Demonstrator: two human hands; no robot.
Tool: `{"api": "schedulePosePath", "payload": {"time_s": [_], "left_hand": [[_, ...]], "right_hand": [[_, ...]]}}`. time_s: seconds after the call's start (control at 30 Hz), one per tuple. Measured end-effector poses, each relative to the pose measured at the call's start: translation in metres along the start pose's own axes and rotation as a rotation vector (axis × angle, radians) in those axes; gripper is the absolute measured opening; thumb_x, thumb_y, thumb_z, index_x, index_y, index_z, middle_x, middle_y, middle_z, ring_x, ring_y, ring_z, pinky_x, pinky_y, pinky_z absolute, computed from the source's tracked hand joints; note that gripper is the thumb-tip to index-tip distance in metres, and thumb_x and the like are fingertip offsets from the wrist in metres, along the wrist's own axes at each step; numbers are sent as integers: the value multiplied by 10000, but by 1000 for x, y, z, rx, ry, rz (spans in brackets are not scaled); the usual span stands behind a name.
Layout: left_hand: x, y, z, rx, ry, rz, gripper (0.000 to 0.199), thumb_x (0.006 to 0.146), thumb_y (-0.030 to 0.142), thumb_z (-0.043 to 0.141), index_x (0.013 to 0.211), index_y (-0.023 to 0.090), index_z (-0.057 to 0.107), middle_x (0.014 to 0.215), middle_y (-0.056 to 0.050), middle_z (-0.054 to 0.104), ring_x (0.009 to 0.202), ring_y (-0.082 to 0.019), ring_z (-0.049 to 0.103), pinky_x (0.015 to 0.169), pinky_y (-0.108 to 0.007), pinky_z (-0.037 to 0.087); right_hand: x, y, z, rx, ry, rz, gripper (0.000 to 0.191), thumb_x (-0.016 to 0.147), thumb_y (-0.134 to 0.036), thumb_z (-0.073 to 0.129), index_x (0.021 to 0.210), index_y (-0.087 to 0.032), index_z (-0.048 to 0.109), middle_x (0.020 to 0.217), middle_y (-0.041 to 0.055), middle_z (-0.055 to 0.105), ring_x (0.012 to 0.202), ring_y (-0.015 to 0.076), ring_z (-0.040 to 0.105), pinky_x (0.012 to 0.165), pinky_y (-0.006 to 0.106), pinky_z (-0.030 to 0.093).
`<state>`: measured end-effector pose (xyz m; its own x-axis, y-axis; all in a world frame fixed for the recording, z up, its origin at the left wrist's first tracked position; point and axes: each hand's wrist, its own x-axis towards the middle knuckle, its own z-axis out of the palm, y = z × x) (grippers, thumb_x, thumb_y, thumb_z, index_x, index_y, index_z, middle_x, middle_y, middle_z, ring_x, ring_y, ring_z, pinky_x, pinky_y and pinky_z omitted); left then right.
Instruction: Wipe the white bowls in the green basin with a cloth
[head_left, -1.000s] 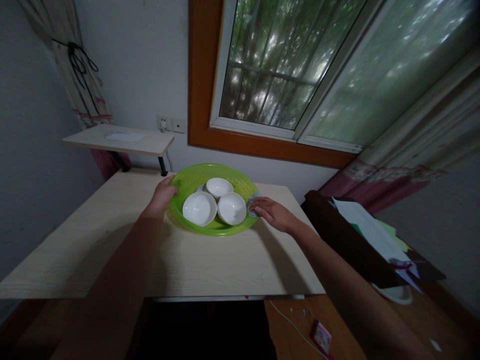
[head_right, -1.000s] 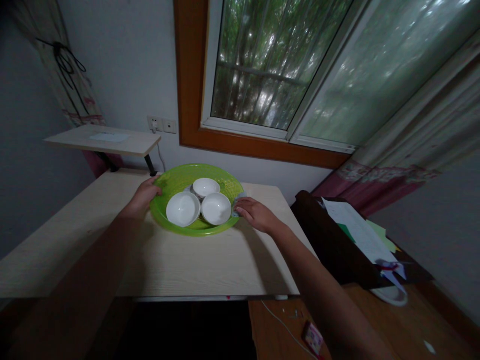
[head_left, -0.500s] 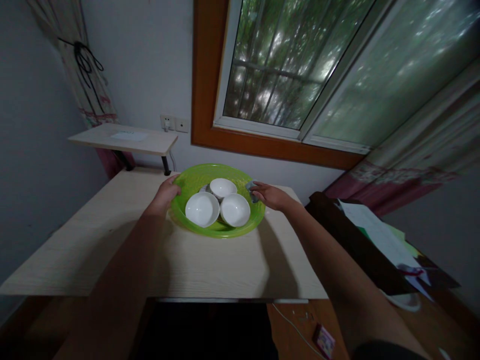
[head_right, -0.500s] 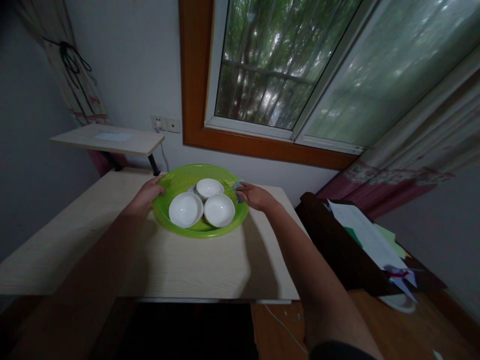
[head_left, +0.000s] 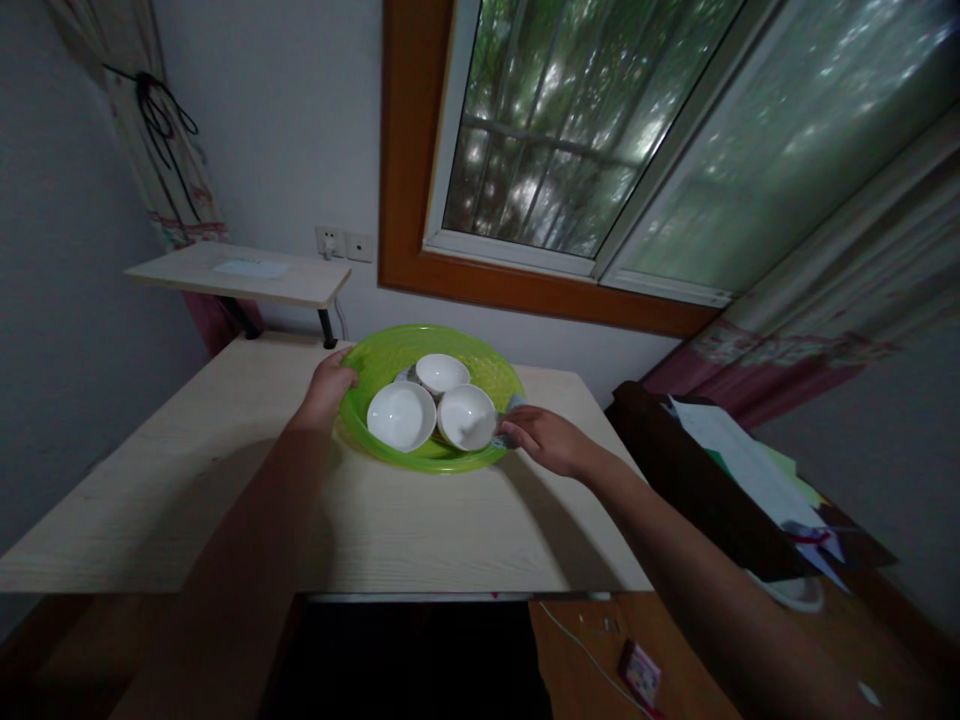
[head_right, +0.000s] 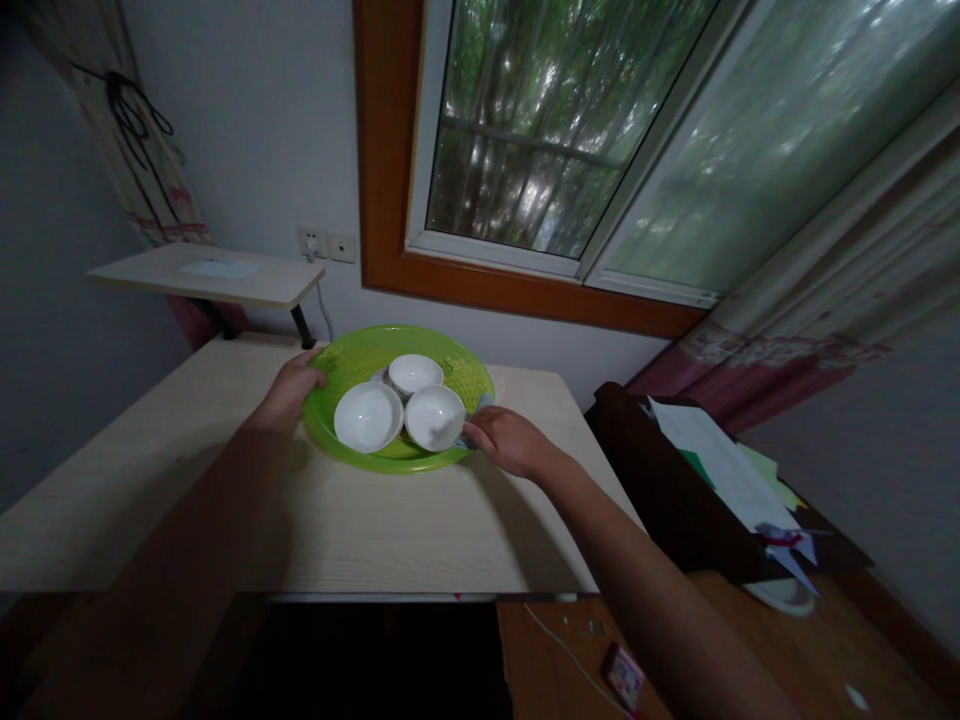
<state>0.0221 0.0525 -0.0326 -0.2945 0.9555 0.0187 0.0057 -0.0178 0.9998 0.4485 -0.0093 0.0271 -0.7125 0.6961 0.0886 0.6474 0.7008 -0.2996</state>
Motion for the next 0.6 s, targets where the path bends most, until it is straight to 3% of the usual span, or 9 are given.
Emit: {"api": "schedulePosePath", "payload": {"time_s": [0.17, 0.33, 0.47, 0.6], "left_hand": [[1, 1, 0, -22, -35, -19, 742, 569, 170, 619, 1293, 165, 780, 1012, -85, 821, 750, -235, 712, 611, -285, 537], [4, 1, -1, -26, -62, -16, 807, 550, 172, 609, 1342, 151, 764, 1033, -95, 830, 750, -239, 726, 605, -281, 535], [5, 0, -2, -16, -51, -38, 792, 550, 162, 612, 1327, 159, 767, 1020, -95, 830, 741, -243, 728, 601, -287, 533], [2, 0, -1, -56, -57, -9, 770, 544, 153, 604, 1297, 161, 765, 1050, -102, 824, 780, -251, 740, 619, -296, 544]], "right_hand": [[8, 8, -10, -4, -34, -13, 774, 1185, -697, 221, 1085, -252, 846, 1053, 120, 844, 1115, 315, 790, 1138, 522, 594], [34, 32, -24, -68, 53, -9, 640, 1157, -689, 369, 1082, -271, 848, 1188, 96, 849, 1224, 310, 769, 1220, 504, 564], [51, 39, -31, -100, 86, 25, 487, 1119, -664, 508, 1172, -310, 838, 1323, 15, 826, 1273, 326, 751, 1243, 513, 548], [55, 41, -27, -100, 99, 38, 491, 1122, -659, 488, 1131, -320, 843, 1313, 9, 829, 1265, 339, 754, 1232, 529, 559]]}}
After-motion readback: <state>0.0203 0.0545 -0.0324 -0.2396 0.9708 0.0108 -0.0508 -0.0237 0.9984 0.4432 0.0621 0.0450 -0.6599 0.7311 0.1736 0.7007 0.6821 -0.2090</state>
